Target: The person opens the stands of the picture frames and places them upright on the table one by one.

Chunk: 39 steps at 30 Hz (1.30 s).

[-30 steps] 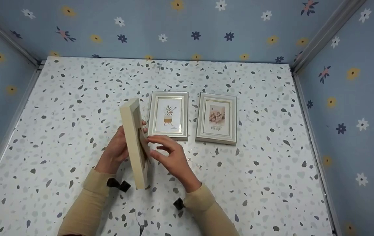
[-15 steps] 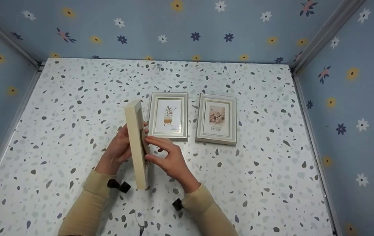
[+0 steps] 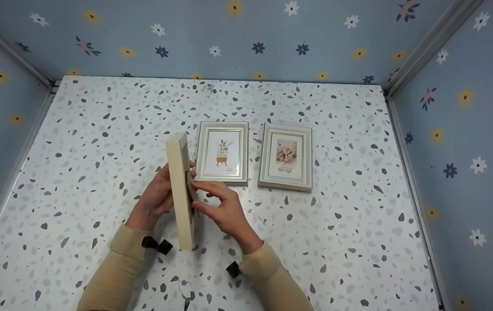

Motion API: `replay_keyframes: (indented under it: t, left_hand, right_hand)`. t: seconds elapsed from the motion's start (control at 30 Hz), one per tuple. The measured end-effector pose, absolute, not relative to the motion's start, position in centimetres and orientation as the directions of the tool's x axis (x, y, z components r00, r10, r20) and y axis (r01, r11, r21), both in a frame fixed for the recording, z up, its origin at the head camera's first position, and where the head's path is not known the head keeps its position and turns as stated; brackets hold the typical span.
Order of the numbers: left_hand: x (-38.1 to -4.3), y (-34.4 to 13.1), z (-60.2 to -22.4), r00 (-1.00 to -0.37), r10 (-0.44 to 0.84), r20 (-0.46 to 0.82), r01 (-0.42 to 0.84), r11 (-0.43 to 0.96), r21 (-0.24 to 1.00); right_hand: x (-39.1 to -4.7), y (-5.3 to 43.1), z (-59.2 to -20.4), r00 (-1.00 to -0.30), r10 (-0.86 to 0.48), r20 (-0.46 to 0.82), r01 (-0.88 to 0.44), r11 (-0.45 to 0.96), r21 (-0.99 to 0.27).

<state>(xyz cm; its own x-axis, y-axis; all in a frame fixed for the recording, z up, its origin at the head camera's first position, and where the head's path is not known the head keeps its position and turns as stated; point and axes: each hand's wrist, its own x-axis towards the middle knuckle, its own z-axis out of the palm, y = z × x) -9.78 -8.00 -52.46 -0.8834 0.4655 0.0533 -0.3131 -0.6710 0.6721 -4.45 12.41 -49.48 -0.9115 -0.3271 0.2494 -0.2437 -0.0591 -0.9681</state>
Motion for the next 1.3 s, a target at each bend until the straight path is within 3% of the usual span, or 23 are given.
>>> replay_keyframes:
  t: [0.47, 0.87, 1.3]
  left_hand:
    - [-9.8, -8.1, -52.3, -0.889, 0.457, 0.038, -0.313, -0.664, 0.679]
    - [-9.8, -8.4, -52.4, -0.884, 0.462, 0.067, -0.293, -0.661, 0.691]
    - [-9.6, -9.4, -52.6, -0.887, 0.458, 0.059, -0.287, -0.647, 0.707]
  right_hand:
    - [-4.9, 13.4, -50.1, -0.893, -0.358, 0.274, -0.229, -0.163, -0.96]
    - [-5.0, 14.0, -49.6, -0.898, -0.346, 0.27, -0.23, -0.154, -0.961]
    - [-5.6, 15.0, -49.8, -0.872, -0.367, 0.325, -0.314, -0.092, -0.945]
